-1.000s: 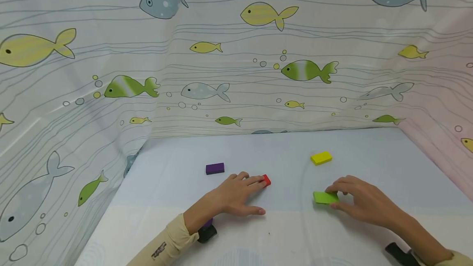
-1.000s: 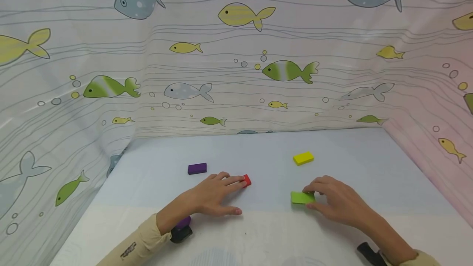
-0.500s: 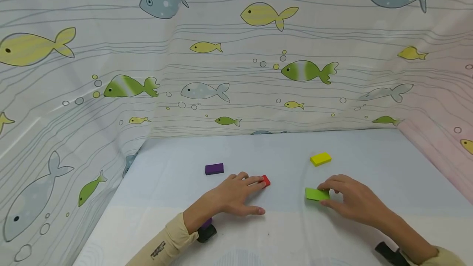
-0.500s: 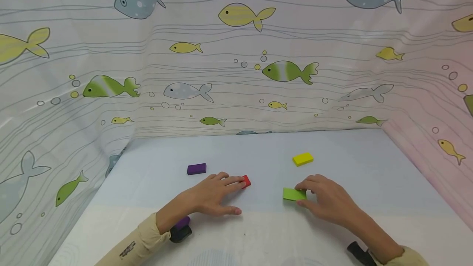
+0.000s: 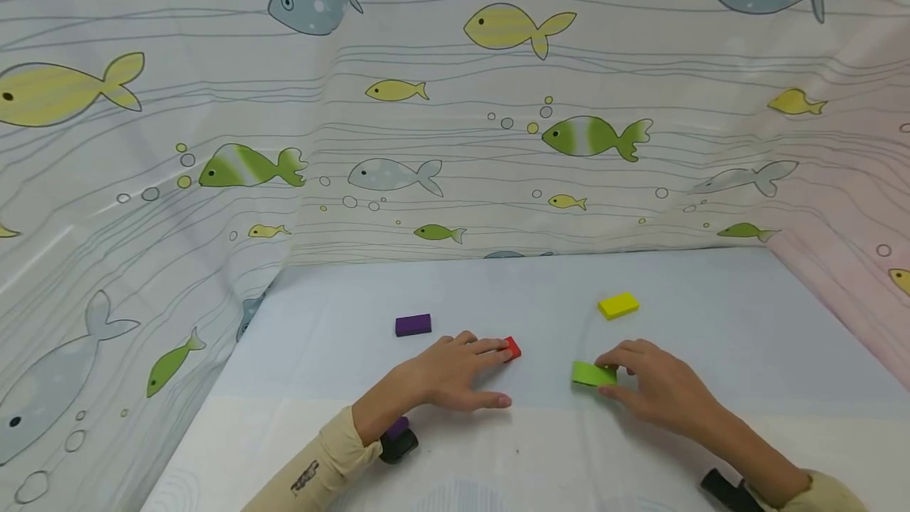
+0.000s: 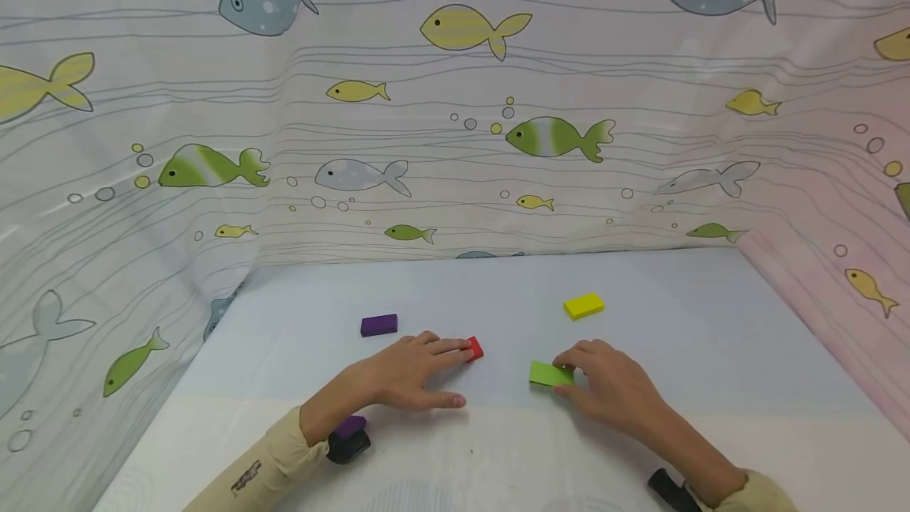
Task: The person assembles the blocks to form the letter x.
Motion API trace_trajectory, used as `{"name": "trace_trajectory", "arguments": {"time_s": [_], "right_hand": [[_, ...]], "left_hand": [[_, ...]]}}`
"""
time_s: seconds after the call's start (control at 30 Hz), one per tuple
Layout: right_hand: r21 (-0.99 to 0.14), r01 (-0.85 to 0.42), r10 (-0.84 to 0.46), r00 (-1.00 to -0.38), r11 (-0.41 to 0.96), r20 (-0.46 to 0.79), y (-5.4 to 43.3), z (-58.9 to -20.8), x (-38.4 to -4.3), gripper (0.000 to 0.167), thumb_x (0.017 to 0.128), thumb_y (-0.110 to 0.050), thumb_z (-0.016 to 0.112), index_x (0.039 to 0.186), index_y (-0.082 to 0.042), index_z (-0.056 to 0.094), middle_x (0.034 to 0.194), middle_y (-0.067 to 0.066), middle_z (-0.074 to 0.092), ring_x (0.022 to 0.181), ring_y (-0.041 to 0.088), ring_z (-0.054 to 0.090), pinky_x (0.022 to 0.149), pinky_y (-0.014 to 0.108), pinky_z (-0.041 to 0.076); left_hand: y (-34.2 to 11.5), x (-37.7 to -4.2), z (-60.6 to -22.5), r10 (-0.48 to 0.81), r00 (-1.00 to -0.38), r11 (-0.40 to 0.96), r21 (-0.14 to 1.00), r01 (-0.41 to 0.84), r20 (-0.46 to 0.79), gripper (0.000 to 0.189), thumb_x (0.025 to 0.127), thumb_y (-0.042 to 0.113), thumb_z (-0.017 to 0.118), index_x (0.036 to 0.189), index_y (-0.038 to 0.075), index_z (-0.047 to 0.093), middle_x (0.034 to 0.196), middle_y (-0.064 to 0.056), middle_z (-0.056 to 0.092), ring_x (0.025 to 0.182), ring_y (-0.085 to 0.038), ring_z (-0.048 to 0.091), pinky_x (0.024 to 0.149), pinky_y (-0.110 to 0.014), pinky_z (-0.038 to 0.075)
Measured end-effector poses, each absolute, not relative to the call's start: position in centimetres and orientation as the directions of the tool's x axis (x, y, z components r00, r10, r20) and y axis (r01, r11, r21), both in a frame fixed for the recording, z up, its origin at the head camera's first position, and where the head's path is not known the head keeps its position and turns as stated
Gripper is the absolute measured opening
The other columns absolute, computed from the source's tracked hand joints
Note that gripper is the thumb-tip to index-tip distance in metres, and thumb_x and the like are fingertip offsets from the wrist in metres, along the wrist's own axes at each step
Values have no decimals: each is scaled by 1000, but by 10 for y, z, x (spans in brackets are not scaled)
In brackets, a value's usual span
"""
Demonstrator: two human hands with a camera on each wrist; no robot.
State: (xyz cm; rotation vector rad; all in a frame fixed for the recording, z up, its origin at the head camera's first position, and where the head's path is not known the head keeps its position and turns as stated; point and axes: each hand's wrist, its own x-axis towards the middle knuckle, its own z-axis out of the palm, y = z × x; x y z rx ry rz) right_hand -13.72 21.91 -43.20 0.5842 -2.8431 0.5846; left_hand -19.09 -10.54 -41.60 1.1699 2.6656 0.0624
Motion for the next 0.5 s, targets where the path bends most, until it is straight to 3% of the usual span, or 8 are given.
{"name": "trace_trajectory", "arguments": {"time_s": [0.5], "right_hand": [[-346, -411, -330, -905, 843, 270, 198, -432, -141, 31, 74, -25, 87, 102, -24, 73, 97, -16, 65, 82, 7, 56, 63, 24, 46]], "left_hand": [[-107, -193, -413, 727, -653, 686, 179, 705, -214, 73, 93, 69, 42, 153, 27, 38, 157, 9, 34, 131, -21, 41, 101, -46, 40]]}}
